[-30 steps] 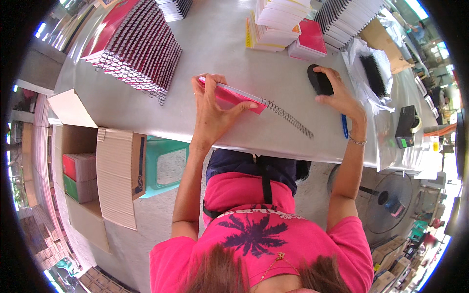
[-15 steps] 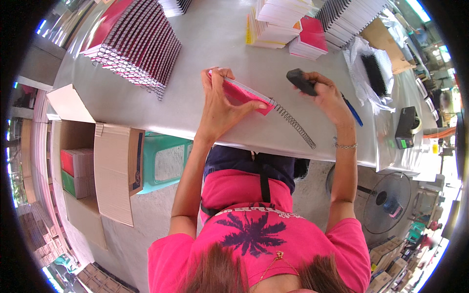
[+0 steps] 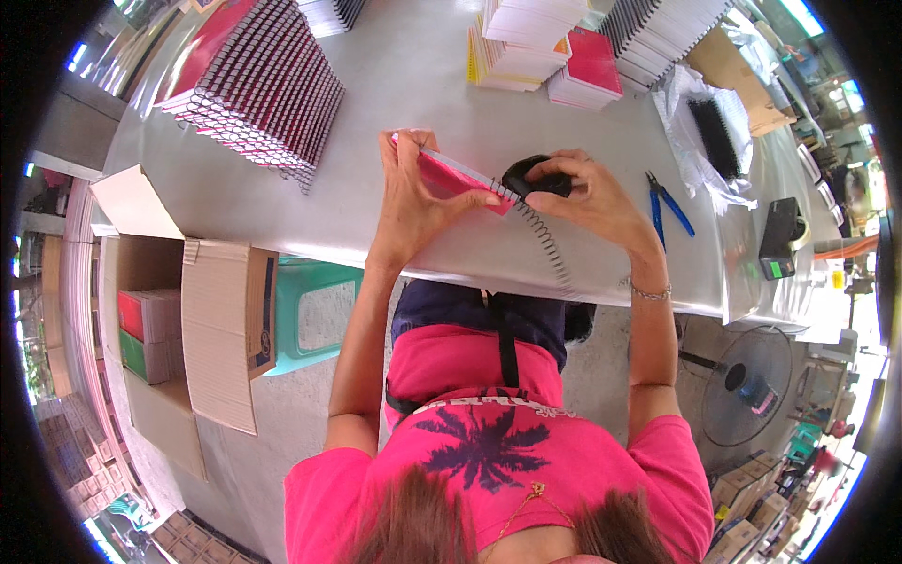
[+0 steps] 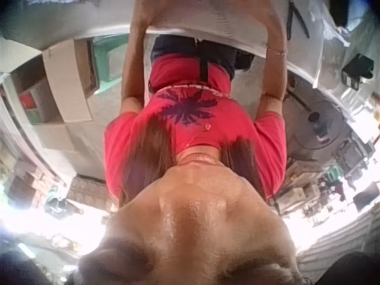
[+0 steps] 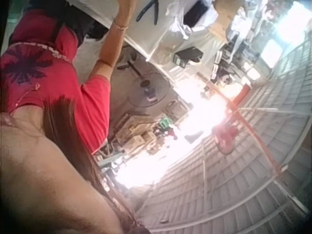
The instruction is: The person inserts a metal spiral binding through the pre-punched holes of a pink notebook, uses pliers to cut the excess binding, and places the finished notebook onto a stack.
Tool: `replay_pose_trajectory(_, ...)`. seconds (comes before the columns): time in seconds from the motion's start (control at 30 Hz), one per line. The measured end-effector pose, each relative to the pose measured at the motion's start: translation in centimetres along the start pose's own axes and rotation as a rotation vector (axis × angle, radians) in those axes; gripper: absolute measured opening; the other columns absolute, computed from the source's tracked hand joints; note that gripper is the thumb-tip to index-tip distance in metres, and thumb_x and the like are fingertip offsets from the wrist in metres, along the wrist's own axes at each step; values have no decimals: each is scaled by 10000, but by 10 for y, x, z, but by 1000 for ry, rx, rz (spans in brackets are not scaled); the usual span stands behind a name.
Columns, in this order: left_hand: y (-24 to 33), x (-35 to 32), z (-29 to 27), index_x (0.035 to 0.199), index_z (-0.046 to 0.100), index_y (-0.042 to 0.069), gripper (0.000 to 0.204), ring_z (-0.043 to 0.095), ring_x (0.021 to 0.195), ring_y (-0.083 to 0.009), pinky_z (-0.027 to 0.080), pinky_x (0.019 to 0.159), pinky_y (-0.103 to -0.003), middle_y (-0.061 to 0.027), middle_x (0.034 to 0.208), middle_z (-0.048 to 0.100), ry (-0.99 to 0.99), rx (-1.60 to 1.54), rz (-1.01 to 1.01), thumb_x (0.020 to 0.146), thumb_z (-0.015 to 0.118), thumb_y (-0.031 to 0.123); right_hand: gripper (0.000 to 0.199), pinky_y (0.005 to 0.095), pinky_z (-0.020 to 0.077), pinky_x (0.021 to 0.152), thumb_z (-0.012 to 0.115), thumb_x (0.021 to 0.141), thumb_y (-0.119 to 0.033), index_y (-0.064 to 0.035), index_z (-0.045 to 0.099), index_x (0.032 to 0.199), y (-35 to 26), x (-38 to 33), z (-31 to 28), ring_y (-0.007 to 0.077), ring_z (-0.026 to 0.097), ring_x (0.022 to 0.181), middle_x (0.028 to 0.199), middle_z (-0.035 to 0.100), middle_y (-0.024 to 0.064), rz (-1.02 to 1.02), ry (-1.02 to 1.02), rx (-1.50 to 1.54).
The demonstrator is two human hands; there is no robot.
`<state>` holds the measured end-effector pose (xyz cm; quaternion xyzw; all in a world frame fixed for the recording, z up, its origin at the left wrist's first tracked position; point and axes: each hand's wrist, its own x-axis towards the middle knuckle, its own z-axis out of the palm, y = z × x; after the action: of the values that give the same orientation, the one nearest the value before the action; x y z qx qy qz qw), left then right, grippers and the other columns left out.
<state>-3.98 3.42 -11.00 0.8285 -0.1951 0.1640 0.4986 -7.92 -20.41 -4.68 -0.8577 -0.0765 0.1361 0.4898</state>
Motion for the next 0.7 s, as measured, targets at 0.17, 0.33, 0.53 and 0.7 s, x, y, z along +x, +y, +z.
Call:
replay_pose_trajectory(0.17, 3, 0, -2, 1082, 426, 28, 857, 428, 1037, -285, 429, 887, -389, -119, 1074, 384, -34, -45, -21, 483, 950, 345, 382, 293, 483, 893, 702, 852, -170, -2, 630, 1187, -1, -8, -1, 124, 579, 1022, 1144, 622, 51, -155, -102, 255)
replay_pose_trajectory(0.33, 0, 0, -3, 1089, 425, 31, 834, 429, 1054, -287, 418, 907, -384, -116, 1060, 398, -45, -56, 10, 504, 944, 319, 410, 290, 453, 936, 732, 830, -184, 6, 633, 1179, -1, -5, -1, 133, 558, 1077, 1204, 597, 78, -68, -83, 446)
replay_pose_trajectory(0.53, -8, -6, -5, 1084, 411, 33, 855, 425, 1041, -308, 428, 889, -397, -111, 1029, 417, -49, -38, 97, 488, 949, 329, 443, 327, 400, 1028, 776, 783, -208, 0, 655, 1154, -14, -14, 3, 188, 520, 1170, 1241, 573, 108, -245, -188, 459)
replay_pose_trajectory(0.7, -11, -2, -2, 1069, 414, 34, 857, 426, 1014, -306, 427, 879, -394, -118, 1038, 412, -48, -137, 8, 469, 956, 320, 386, 316, 414, 998, 767, 790, -217, -20, 684, 1111, -25, -11, 6, 215, 534, 1167, 1258, 570, 107, -387, -259, 350)
